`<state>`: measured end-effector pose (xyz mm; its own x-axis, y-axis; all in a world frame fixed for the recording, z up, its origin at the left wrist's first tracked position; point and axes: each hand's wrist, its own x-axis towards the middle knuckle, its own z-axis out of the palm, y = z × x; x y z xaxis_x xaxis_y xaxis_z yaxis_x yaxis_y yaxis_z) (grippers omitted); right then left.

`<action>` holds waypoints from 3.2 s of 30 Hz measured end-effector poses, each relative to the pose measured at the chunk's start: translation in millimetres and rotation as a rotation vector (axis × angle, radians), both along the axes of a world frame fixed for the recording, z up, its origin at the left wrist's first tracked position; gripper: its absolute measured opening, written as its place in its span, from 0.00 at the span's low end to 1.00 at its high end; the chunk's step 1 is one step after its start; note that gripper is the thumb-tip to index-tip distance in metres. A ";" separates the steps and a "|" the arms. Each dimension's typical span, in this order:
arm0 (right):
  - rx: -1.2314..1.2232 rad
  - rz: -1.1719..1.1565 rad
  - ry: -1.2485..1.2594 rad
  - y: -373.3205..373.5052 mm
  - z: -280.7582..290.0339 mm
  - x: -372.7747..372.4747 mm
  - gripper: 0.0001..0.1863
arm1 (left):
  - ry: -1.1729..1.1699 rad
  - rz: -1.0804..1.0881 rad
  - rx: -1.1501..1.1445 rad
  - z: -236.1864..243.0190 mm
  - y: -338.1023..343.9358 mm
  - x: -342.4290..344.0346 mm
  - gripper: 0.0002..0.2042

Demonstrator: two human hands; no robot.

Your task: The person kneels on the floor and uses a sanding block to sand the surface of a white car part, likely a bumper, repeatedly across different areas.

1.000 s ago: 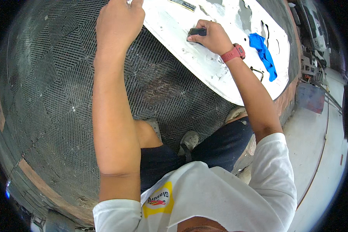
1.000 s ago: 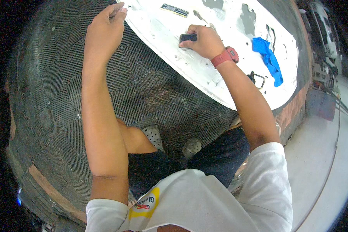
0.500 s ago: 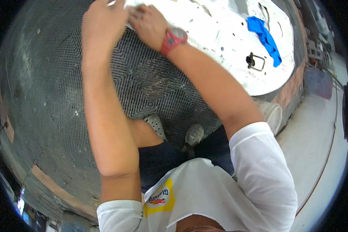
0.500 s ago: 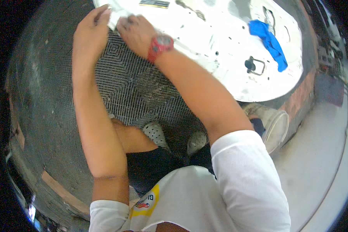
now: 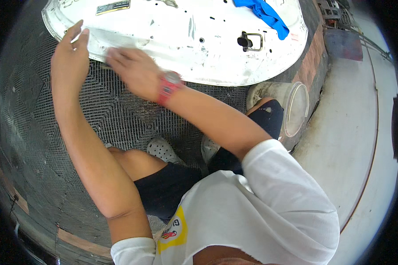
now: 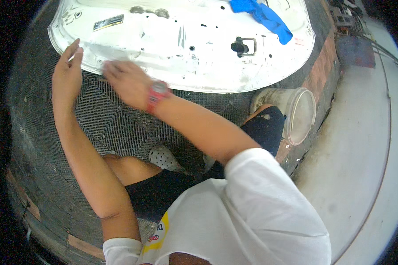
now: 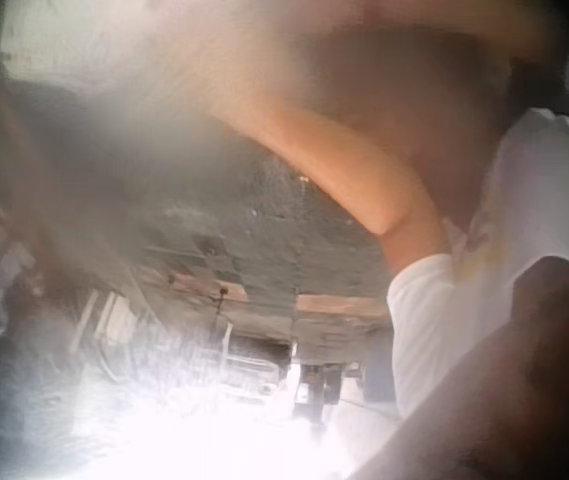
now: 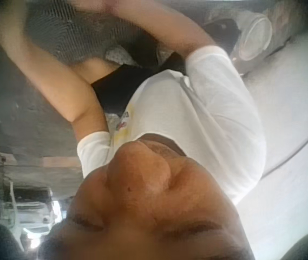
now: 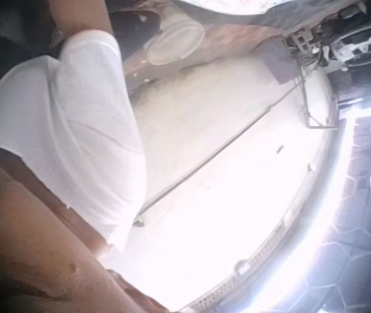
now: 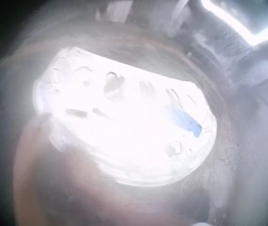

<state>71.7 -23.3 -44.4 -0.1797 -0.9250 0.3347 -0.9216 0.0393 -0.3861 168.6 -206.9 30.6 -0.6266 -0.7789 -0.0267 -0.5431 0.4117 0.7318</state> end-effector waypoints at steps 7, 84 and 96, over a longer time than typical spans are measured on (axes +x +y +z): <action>0.238 -0.159 0.096 218.3 9.7 -52.5 0.45 | -0.306 -0.323 -0.125 -7.5 14.5 -3.1 0.27; -0.174 -0.276 -1.366 217.4 50.3 -111.4 0.09 | 0.484 0.200 0.705 -14.0 311.2 -75.5 0.21; -0.405 -0.528 -0.857 212.5 58.9 -111.2 0.07 | 0.377 0.236 0.430 -12.2 306.3 -87.6 0.18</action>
<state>-39.5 189.2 14.5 -0.8419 -0.5117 0.1714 -0.2437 0.0770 -0.9668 81.0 99.4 18.5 -0.4663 -0.8663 -0.1791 -0.2553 -0.0621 0.9649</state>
